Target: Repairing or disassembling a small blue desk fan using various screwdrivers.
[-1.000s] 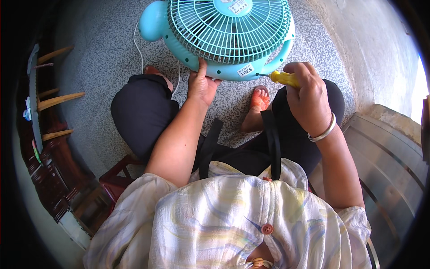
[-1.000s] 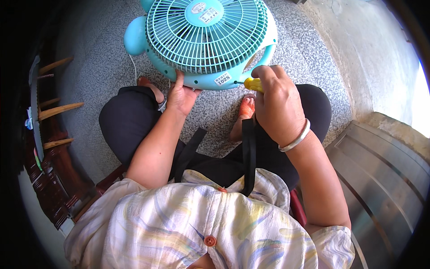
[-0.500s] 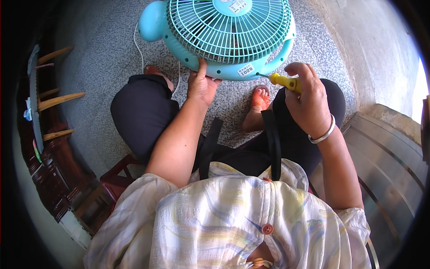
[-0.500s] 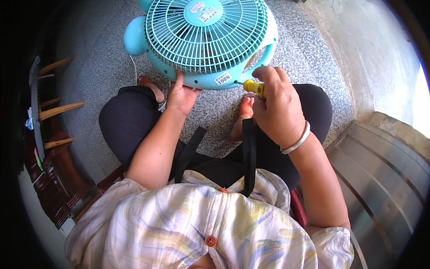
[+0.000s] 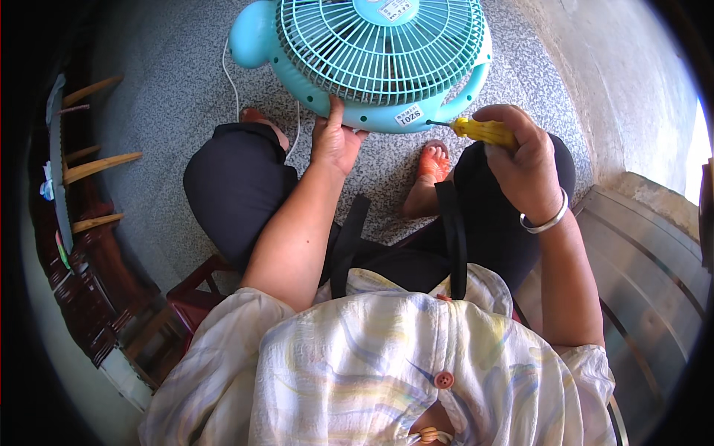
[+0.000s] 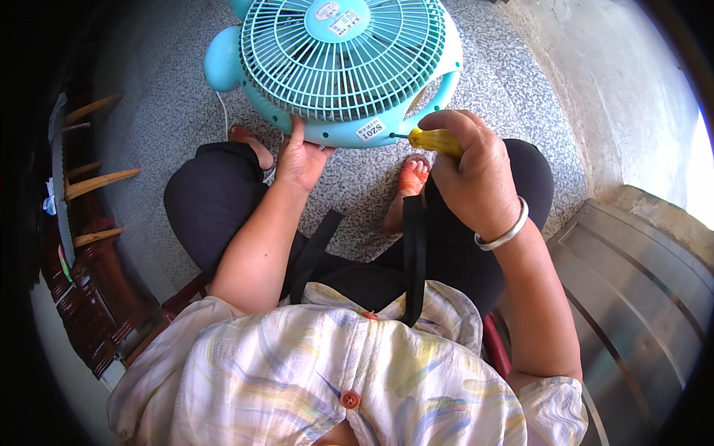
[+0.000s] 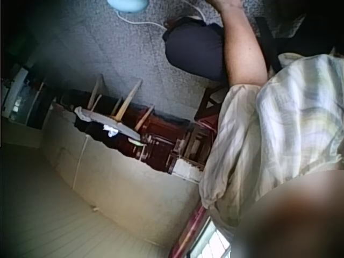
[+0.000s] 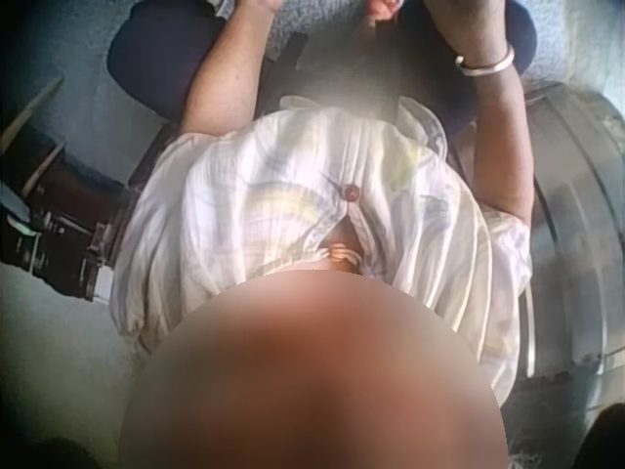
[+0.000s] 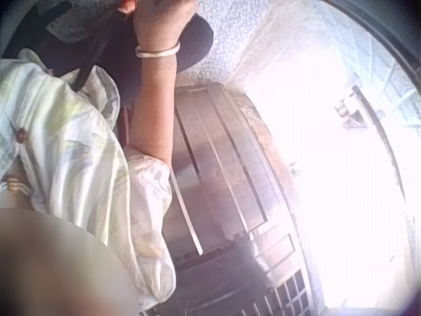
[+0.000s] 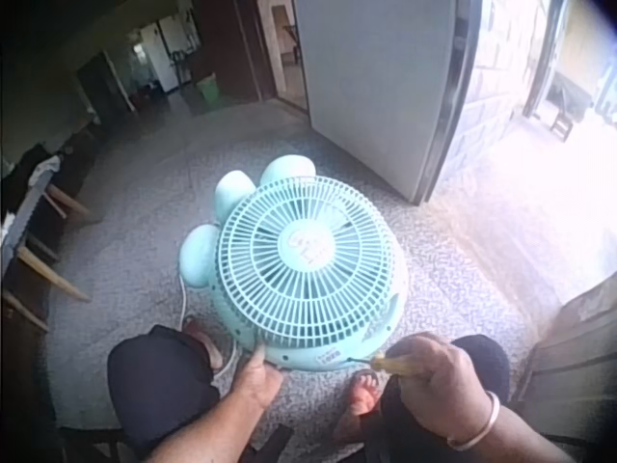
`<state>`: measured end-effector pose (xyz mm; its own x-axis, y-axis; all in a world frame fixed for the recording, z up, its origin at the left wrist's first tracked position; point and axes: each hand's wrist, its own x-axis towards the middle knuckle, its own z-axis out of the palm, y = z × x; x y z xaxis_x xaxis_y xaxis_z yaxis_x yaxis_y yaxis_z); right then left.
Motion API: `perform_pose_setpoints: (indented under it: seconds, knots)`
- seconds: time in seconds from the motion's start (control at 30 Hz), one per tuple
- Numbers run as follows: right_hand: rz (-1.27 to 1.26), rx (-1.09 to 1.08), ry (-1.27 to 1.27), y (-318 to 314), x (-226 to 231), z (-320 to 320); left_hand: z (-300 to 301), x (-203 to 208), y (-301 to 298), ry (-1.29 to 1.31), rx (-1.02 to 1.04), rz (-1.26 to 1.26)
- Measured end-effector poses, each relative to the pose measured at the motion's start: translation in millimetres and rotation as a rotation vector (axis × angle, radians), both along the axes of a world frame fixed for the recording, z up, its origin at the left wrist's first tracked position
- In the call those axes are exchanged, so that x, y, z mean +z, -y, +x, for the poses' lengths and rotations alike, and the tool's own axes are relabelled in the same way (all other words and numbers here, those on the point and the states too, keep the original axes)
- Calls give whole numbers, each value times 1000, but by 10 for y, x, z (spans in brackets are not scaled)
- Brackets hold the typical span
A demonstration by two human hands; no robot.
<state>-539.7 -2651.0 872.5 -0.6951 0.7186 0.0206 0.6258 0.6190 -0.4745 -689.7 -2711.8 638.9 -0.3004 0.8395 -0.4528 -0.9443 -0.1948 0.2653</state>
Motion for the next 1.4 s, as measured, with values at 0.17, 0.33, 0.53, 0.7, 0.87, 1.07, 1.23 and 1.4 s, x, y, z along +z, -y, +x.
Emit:
perform_pose_setpoints:
  seconds: [0.17, 0.33, 0.53, 0.7, 0.87, 1.07, 1.23, 1.4]
  knots:
    - [-134, -232, -130, 100, -81, -57, -5, -11, -16, 18, -10, -5]
    - [-200, 68, -179, -7, -40, 6, 2, 6, -37, 20, -12, 7]
    - [-9, -15, 9, 37, 20, -85, 38, 109, -21, -23, -6, -34]
    - [197, 51, 73, 45, -44, -111, 32, 29, -10, 28, 6, 4]
    - [28, -69, -21, 103, -105, -56, 41, -3, -8, 13, 5, 5]
    - [62, -28, -77, 89, -114, -19, 65, -36, 28, 33, 2, -13]
    - [-15, 126, -39, 43, -48, 42, 94, 60, 66, -18, -25, -24]
    - [133, 83, 74, 81, -7, -12, 103, 106, 50, -32, -22, -10]
